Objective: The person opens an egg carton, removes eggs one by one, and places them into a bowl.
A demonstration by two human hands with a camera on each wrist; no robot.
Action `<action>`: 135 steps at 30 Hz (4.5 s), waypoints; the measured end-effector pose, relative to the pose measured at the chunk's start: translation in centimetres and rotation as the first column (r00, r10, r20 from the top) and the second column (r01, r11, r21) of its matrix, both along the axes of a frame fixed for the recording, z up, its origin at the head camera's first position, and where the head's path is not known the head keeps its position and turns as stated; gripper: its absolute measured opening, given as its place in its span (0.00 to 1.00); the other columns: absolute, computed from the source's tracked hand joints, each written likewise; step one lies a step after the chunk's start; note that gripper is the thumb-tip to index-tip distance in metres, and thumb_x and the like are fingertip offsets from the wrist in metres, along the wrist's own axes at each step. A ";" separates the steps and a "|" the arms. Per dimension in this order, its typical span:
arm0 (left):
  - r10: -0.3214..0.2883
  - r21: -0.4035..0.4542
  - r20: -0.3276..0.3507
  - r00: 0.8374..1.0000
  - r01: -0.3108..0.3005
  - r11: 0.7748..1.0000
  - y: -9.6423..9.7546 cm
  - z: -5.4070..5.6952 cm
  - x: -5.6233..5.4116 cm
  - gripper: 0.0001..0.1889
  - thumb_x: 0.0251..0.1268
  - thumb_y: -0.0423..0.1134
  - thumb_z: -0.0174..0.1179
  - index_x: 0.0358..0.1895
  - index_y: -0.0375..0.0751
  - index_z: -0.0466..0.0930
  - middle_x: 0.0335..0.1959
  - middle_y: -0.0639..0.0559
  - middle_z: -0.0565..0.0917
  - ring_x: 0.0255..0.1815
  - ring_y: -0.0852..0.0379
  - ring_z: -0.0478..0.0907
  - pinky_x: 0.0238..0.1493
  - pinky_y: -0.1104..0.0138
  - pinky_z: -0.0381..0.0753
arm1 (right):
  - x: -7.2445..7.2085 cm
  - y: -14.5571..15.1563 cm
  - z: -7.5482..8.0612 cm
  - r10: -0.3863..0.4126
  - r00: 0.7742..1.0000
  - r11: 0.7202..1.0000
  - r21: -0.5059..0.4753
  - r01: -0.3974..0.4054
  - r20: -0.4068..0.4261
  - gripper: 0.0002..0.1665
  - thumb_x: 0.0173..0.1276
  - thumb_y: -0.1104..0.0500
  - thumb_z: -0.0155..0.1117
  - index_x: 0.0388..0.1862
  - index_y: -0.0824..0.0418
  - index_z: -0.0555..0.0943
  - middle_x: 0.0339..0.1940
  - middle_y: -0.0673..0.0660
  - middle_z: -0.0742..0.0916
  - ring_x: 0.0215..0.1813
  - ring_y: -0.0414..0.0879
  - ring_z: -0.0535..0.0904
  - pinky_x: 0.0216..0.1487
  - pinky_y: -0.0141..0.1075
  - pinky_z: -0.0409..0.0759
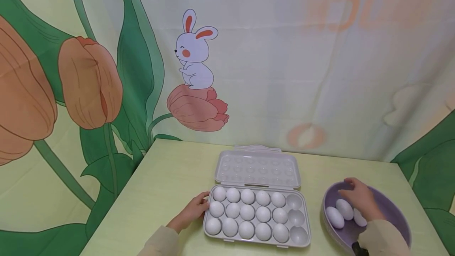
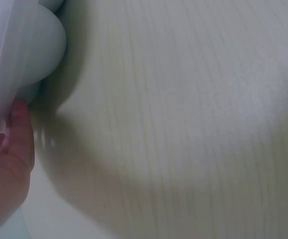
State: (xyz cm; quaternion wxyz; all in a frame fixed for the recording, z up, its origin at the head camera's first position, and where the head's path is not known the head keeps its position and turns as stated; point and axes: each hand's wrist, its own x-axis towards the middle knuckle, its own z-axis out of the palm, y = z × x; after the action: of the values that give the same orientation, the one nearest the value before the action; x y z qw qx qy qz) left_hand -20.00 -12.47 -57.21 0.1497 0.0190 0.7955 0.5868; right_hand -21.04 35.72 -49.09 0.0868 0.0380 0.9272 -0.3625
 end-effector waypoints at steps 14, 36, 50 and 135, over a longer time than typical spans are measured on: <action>0.005 0.004 0.006 1.000 -0.005 1.000 0.0 0.0 0.0 0.22 0.61 0.29 0.44 0.60 0.29 0.60 0.32 0.47 0.70 0.30 0.57 0.70 0.28 0.67 0.75 | -1.3 -8.3 0.8 0.211 0.976 0.961 -0.176 -0.216 -0.045 0.33 0.58 0.55 0.60 0.59 0.69 0.63 0.51 0.73 0.72 0.47 0.59 0.74 0.36 0.40 0.75; -0.031 0.044 -0.036 0.999 0.032 0.999 -0.5 -1.9 -0.9 0.23 0.63 0.35 0.45 0.61 0.33 0.59 0.31 0.46 0.71 0.28 0.58 0.72 0.27 0.68 0.76 | -2.6 -15.5 -4.6 0.203 0.979 0.979 -0.012 -0.203 0.015 0.21 0.45 0.65 0.65 0.41 0.67 0.74 0.29 0.57 0.78 0.32 0.47 0.71 0.33 0.37 0.71; -0.007 -0.006 0.004 1.000 0.007 1.000 0.0 -0.1 -0.2 0.22 0.63 0.30 0.44 0.60 0.29 0.59 0.31 0.48 0.69 0.29 0.58 0.69 0.28 0.68 0.73 | -2.8 -16.3 -5.0 0.259 0.966 0.957 0.140 -0.253 -0.022 0.20 0.40 0.68 0.65 0.37 0.68 0.77 0.28 0.55 0.79 0.31 0.46 0.70 0.36 0.39 0.71; -0.009 -0.029 -0.029 1.000 0.009 1.000 -0.2 0.0 0.0 0.23 0.61 0.30 0.44 0.60 0.27 0.59 0.32 0.45 0.71 0.31 0.56 0.70 0.29 0.66 0.74 | 0.8 3.8 0.2 -0.216 0.968 0.976 0.009 0.217 0.130 0.33 0.57 0.47 0.54 0.40 0.80 0.65 0.29 0.65 0.77 0.25 0.44 0.72 0.25 0.35 0.74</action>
State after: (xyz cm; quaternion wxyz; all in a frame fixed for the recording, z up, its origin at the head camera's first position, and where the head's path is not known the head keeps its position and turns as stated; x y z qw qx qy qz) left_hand -19.95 -12.67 -57.19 0.1410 0.0289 0.8060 0.5742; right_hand -20.22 39.52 -48.88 0.1071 0.1621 0.9089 -0.3691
